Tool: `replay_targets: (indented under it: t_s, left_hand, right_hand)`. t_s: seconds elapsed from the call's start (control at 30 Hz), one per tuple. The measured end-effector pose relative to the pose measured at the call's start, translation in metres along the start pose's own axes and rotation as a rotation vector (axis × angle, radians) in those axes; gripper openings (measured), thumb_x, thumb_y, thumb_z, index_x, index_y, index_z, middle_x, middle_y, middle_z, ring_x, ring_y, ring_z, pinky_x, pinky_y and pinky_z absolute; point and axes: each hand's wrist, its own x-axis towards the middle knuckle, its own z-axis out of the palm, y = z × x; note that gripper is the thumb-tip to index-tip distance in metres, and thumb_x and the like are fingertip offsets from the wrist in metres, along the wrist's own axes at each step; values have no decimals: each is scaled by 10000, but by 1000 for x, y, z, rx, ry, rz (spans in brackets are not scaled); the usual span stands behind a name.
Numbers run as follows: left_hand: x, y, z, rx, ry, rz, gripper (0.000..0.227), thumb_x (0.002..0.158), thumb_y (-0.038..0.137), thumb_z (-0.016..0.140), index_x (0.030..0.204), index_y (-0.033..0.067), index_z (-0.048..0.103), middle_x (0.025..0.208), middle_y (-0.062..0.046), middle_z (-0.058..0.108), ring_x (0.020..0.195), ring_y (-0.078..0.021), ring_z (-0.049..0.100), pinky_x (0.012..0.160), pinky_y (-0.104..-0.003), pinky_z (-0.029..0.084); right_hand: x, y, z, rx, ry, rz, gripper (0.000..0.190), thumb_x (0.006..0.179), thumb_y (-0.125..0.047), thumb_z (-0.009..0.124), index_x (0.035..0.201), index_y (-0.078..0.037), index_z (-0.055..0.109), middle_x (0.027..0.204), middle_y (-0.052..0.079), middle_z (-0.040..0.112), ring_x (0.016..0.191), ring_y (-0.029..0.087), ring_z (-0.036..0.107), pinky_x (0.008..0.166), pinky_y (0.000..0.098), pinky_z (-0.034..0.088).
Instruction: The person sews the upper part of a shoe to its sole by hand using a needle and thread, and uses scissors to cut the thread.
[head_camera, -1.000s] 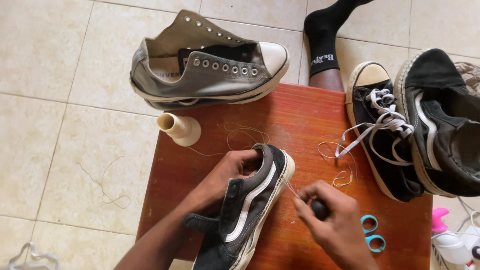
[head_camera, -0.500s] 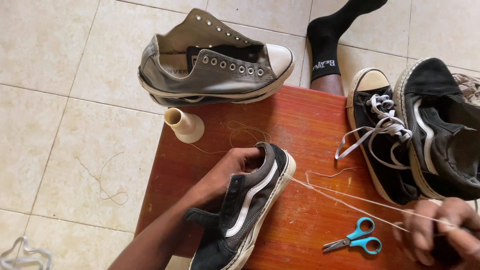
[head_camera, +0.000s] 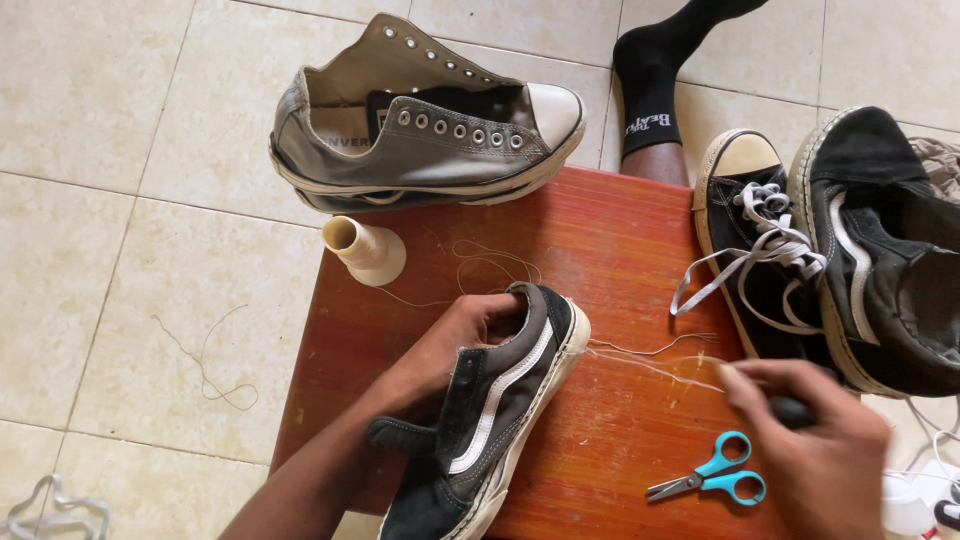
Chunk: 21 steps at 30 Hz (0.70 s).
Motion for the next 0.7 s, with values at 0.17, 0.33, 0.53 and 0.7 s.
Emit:
replay_targets:
  t_s: [0.17, 0.33, 0.53, 0.7]
  left_hand:
    - [2, -4, -3, 26, -7, 2, 325, 1069, 91, 876, 1379, 10, 826, 1258, 49, 765, 1158, -63, 706, 970, -272, 628]
    - [5, -9, -7, 2, -47, 37, 382, 1075, 18, 877, 1448, -4, 798, 1351, 13, 790, 1273, -103, 738, 1098, -295, 655]
    - [2, 3, 1, -4, -13, -3, 369, 1050, 109, 908, 1384, -22, 824, 1316, -4, 814, 1218, -94, 749, 1053, -295, 671]
    - [-1, 10, 3, -21, 13, -35, 333, 1079, 152, 879, 1371, -1, 831, 1271, 27, 759, 1176, -79, 699, 994, -267, 628]
  right_hand:
    - [0, -4, 27, -296, 15, -168, 239, 1041, -319, 974, 1254, -212, 958, 1237, -31, 915, 1111, 148, 842, 1010, 365, 605]
    - [-4, -14, 44, -192, 7, -421, 293, 989, -279, 994, 1255, -165, 947, 1236, 33, 877, 1128, 177, 830, 999, 341, 585]
    - [9, -10, 80, -336, -169, -486, 466, 946, -588, 949, 1351, -359, 917, 1199, -89, 822, 907, 199, 834, 751, 461, 633]
    - [0, -31, 31, 125, -241, -433, 88, 1002, -157, 931, 975, -79, 901, 999, 43, 854, 902, 136, 773, 829, 288, 556]
